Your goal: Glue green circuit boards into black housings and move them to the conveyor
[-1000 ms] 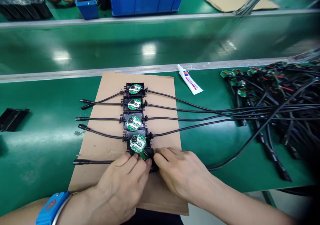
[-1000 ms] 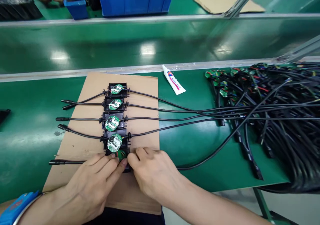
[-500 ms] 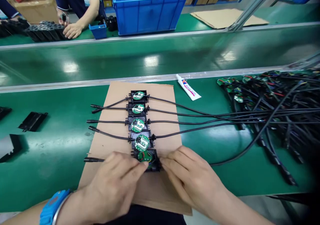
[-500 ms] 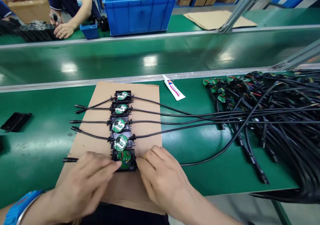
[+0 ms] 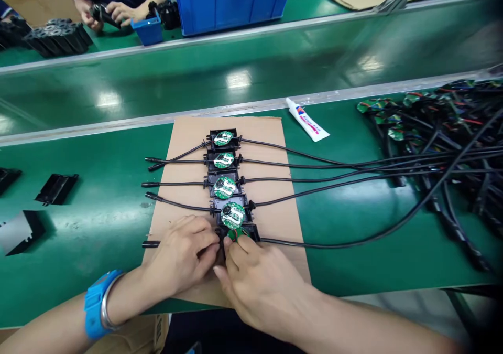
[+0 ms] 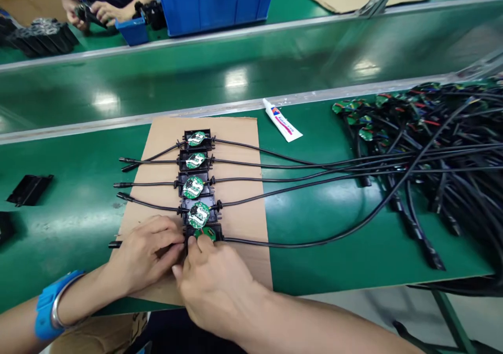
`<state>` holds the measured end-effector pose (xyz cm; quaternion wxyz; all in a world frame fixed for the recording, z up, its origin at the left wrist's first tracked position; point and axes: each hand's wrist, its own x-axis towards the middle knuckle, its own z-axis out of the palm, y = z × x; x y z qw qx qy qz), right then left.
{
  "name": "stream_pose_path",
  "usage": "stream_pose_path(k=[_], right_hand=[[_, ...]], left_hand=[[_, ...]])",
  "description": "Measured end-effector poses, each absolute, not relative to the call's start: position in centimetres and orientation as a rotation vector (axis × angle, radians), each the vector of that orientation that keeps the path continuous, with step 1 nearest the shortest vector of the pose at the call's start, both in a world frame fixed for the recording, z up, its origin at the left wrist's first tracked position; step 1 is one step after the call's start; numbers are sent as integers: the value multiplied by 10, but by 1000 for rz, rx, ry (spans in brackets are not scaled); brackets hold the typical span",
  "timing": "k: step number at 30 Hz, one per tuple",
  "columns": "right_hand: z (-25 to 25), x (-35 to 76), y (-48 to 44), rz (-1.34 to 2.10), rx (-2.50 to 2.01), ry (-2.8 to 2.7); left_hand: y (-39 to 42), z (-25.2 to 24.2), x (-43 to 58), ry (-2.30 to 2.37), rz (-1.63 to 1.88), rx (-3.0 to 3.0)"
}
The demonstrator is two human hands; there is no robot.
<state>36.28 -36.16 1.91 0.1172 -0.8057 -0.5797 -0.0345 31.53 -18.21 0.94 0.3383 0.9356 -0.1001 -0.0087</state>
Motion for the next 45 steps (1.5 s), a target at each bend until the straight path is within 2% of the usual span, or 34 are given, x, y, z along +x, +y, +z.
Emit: stream_pose_path(k=[5,8,12,15,20,24,38,45], right_hand=[[40,398,-384,183,-2168,-1570],[39,435,-400,114,-2143,-1429],[12,469,-406,107,-2206,-1369],[5,466,-411,133,-2130,-1400],[37,441,-422,5,-2229,-1559],[53,436,-415,52,-2290,-1624],[50,449,-373,324,-2431,-1670],[35,448,-367,219,-2419,-1703]], left_hand=[[-163,21,328,-300,-45,2450],[-151,20,343,-259,107,2594],[-146,14,353,-291,86,2686],[-150,21,346,-290,112,2596],[-160,40,335,-283,72,2537],[-165,38,339,-277,31,2559],[-165,32,355,-174,-131,2570],[-162,33,359,-112,-225,2482]])
